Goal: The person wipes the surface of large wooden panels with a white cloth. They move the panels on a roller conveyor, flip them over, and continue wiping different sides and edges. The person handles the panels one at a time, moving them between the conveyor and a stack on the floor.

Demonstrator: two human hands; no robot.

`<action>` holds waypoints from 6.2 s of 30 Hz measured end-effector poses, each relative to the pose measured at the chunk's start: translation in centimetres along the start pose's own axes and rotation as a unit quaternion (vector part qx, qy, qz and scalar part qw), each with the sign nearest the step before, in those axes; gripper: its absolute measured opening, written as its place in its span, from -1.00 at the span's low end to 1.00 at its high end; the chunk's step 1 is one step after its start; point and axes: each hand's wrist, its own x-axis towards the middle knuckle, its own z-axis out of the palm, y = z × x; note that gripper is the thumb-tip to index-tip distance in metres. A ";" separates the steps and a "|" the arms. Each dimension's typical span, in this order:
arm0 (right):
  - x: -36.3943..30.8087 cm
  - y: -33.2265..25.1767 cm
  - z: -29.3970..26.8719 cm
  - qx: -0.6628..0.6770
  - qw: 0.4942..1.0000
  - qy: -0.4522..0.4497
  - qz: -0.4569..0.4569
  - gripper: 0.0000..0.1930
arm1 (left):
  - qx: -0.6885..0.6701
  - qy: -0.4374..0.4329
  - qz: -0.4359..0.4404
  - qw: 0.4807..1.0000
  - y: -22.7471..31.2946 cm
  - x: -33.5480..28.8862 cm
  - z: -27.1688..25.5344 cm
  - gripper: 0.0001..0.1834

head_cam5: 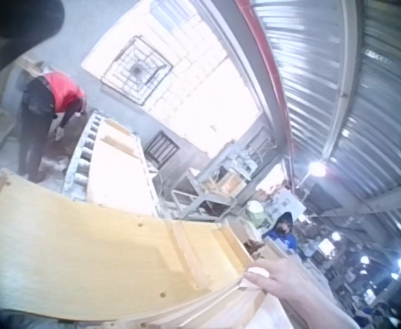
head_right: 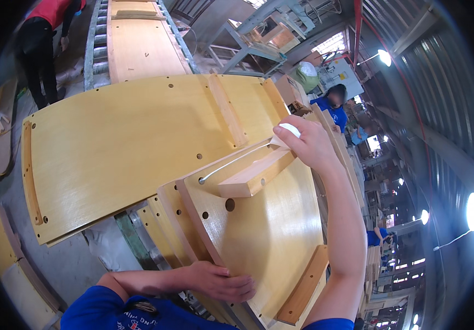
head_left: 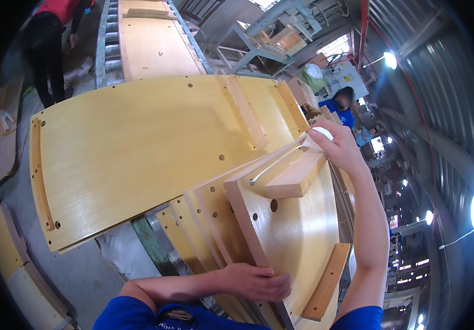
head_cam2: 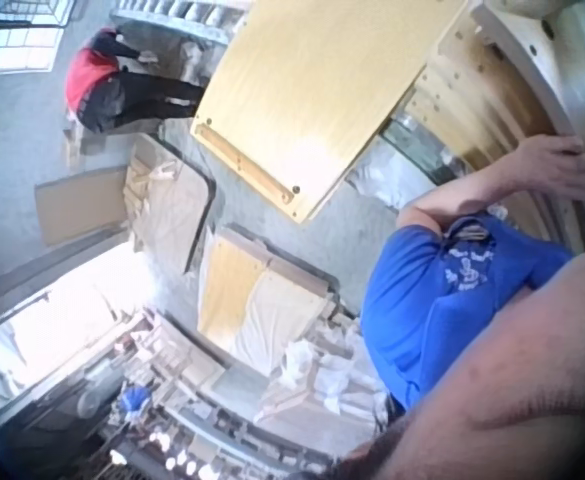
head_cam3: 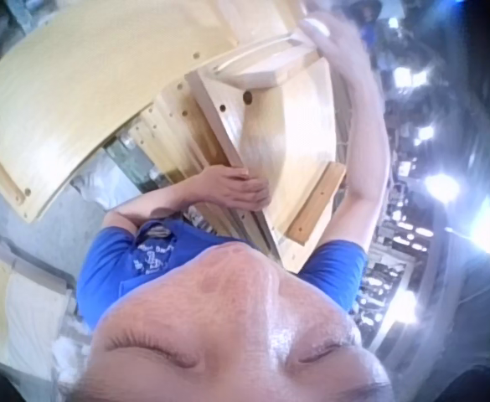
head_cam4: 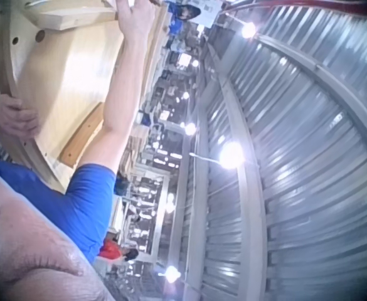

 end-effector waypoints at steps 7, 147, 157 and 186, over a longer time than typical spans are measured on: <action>0.4 -0.3 -0.3 -0.017 1.000 -0.015 -0.008 -0.63 | -0.005 -0.005 0.009 1.000 -0.3 0.2 -0.2 -0.70; -20.8 -9.8 4.3 0.007 0.992 0.104 -0.075 -0.75 | -0.052 -0.007 -0.215 0.975 6.6 -7.5 2.9 -0.85; -30.6 -7.5 5.3 0.046 0.990 0.131 -0.005 -0.83 | -0.063 -0.007 -0.205 0.977 6.3 -7.5 2.7 -0.83; -45.2 -6.4 8.2 0.072 0.950 0.248 0.173 -0.88 | -0.057 -0.108 -0.206 0.971 6.5 -6.4 0.8 -0.82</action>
